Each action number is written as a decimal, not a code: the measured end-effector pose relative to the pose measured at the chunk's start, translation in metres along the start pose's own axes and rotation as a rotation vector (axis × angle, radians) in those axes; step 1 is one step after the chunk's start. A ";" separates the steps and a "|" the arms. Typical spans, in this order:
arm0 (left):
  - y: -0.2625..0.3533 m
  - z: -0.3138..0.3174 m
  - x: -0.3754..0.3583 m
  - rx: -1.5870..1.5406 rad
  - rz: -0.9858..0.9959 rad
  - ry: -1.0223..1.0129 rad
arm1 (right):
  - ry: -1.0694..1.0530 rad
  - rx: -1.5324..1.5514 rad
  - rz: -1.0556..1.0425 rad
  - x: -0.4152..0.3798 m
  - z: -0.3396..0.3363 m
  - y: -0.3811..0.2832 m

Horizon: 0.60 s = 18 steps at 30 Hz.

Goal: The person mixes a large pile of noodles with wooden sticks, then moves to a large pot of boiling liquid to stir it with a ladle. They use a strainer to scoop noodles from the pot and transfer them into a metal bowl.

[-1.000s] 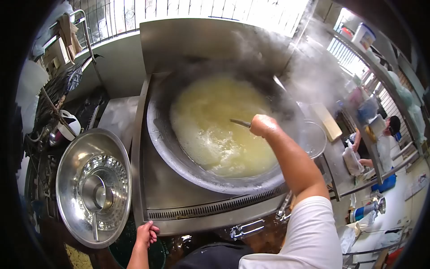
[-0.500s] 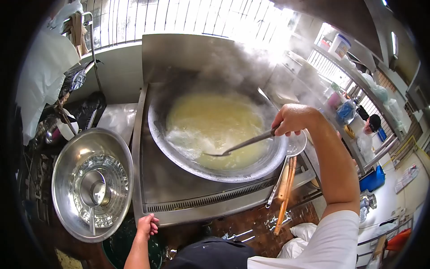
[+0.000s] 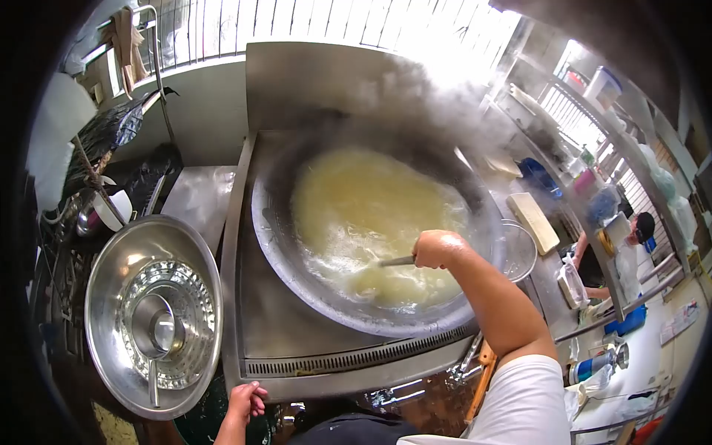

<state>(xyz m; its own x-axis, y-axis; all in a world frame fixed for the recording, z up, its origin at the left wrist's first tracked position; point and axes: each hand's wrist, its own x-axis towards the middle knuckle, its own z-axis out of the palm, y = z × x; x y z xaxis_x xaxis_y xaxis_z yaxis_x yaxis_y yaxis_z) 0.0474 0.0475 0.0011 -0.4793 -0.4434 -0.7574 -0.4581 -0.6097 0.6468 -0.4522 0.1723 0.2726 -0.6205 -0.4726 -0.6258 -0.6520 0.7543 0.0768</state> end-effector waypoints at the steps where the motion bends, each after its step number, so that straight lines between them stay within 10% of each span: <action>1: 0.002 0.001 0.000 -0.001 -0.017 0.007 | 0.062 -0.032 -0.007 0.022 0.001 -0.002; 11: -0.001 0.010 -0.005 -0.042 -0.068 0.191 | 0.441 0.098 0.198 0.210 -0.013 -0.015; 18: -0.003 0.008 -0.001 -0.012 -0.040 0.178 | 0.434 0.109 0.168 0.178 0.014 -0.005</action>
<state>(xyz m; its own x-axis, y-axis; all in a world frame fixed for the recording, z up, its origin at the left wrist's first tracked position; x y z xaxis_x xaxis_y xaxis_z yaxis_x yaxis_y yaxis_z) 0.0430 0.0550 0.0012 -0.3202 -0.5273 -0.7870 -0.4646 -0.6366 0.6155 -0.5534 0.0906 0.1501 -0.8531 -0.4694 -0.2277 -0.4922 0.8689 0.0530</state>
